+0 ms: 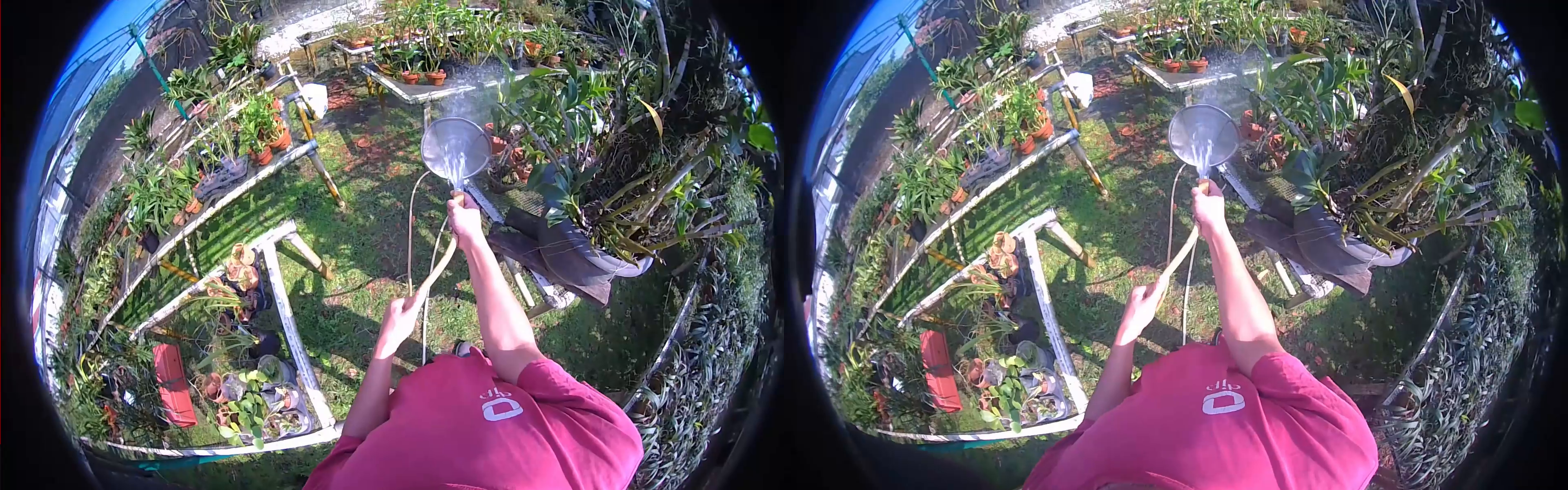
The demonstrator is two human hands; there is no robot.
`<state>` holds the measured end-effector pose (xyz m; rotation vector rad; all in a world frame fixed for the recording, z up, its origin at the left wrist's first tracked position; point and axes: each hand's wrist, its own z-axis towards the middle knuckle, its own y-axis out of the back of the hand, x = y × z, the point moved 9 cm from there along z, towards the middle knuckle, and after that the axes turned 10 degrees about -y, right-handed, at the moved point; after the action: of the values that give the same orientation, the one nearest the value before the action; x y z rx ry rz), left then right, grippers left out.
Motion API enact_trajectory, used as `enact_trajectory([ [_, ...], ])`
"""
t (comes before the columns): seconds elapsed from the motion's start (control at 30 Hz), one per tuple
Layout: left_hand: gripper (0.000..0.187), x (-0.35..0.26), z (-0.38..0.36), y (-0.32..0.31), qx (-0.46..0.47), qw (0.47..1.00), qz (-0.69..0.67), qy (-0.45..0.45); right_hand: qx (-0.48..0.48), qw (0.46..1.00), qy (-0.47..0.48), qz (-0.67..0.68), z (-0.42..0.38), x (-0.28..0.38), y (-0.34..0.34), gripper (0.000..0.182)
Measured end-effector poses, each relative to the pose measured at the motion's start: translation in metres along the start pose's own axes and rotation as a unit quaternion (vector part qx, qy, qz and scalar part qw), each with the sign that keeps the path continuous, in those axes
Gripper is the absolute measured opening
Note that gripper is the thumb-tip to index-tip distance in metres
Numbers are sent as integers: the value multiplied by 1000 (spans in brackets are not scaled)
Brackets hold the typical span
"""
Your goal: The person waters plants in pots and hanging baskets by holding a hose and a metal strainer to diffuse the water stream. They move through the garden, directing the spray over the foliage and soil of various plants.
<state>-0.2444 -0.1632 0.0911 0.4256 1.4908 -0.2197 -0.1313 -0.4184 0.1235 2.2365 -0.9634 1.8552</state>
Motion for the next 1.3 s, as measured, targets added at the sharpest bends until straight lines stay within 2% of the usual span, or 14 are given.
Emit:
enact_trajectory([
  [0.23, 40, -26, -14, 24, -13, 998, 60, 6, -33, 999, 0, 15, -12, -10, -10, 23],
  [0.5, 45, 9, -46, 8, 0, 998, 65, -6, -22, 998, 32, 56, -52, -9, 10, 17],
  [0.6, 45, 6, -57, -3, -15, 999, 47, 2, -70, 996, 16, 57, -54, -20, 29, 14],
  [0.67, 44, 12, -68, -17, -17, 999, 39, 23, 1, 997, -31, 77, -55, -30, 34, 17],
  [0.7, 37, 11, -74, -30, 4, 998, -57, -10, 27, 997, -39, 61, -58, -31, 36, 17],
  [0.8, 20, 1, -98, -62, -3, 989, 62, -133, 83, 994, -67, 27, -67, -33, 44, 16],
  [0.83, 17, 11, -104, -72, -9, 998, 51, -40, 99, 992, -77, 14, -72, -31, 44, 16],
  [0.87, 22, 6, -113, -78, -40, 995, 79, -53, 118, 989, -87, 0, -77, -28, 42, 16],
  [0.93, 51, -30, -133, -87, -88, 993, 56, 48, 144, 985, -97, -18, -84, -33, 32, 15],
  [0.97, 56, 0, -140, -85, -95, 990, 88, 53, 161, 980, -111, -21, -92, -37, 23, 15],
  [1.07, 46, 2, -181, -80, -171, 967, 115, 150, 221, 965, -132, -55, -110, -61, -5, 17],
  [1.1, 58, -4, -192, -82, -192, 972, 116, 74, 254, 954, -144, -65, -121, -70, -16, 16],
  [1.2, 65, 4, -235, -88, -234, 955, 62, 168, 341, 919, -171, -97, -162, -94, -53, 16],
  [1.3, 65, -38, -282, -91, -307, 928, 33, 209, 409, 873, -215, -154, -214, -125, -81, 18],
])
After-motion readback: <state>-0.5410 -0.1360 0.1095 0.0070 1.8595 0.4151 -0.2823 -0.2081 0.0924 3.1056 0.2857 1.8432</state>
